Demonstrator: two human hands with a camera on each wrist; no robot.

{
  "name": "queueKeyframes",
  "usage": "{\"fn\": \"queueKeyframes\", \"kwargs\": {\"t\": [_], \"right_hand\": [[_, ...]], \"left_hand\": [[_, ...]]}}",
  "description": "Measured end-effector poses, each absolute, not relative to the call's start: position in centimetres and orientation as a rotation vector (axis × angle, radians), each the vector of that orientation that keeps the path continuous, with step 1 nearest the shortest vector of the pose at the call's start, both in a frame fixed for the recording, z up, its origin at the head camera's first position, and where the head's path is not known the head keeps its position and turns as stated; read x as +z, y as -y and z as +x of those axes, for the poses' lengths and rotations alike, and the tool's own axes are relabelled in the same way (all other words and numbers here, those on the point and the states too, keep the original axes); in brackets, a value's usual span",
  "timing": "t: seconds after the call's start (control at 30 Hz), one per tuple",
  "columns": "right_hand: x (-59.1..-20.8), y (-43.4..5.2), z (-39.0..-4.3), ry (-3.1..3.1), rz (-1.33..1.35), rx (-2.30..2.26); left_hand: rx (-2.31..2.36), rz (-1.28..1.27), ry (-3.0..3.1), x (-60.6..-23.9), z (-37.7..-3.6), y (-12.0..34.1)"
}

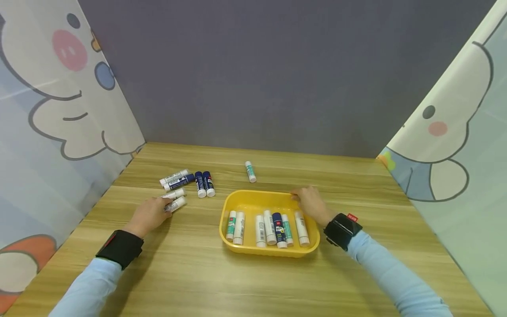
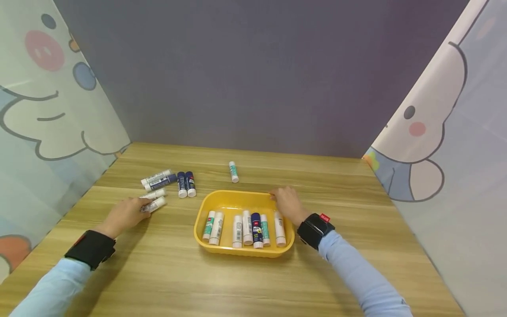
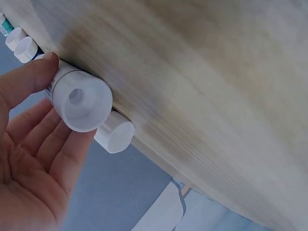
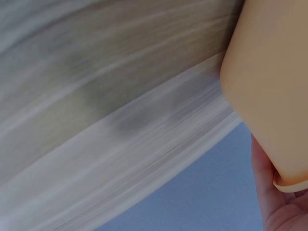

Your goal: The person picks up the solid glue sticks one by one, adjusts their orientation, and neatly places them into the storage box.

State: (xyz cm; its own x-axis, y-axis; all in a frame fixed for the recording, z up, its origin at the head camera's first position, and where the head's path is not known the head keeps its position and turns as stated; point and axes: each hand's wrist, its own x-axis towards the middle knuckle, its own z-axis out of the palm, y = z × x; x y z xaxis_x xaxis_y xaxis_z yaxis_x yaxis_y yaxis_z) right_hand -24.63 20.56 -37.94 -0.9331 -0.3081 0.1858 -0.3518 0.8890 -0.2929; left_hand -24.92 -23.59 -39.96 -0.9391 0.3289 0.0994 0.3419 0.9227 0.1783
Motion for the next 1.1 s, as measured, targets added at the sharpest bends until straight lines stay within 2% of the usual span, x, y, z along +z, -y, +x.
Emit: {"fn": "queueKeyframes", "kwargs": {"t": [0.7,1.1], "right_hand": [[-38.3,-21.0,-24.6,2.902,0.518,0.477],[-38.0,-20.8,-24.7,2.899,0.548,0.472]], "left_hand": [[-0.309,-0.573,2.992,-39.3,-25.4,22.9],[-0.289,-0.568,2.938,-36.6,-23.9,19.7]]}}
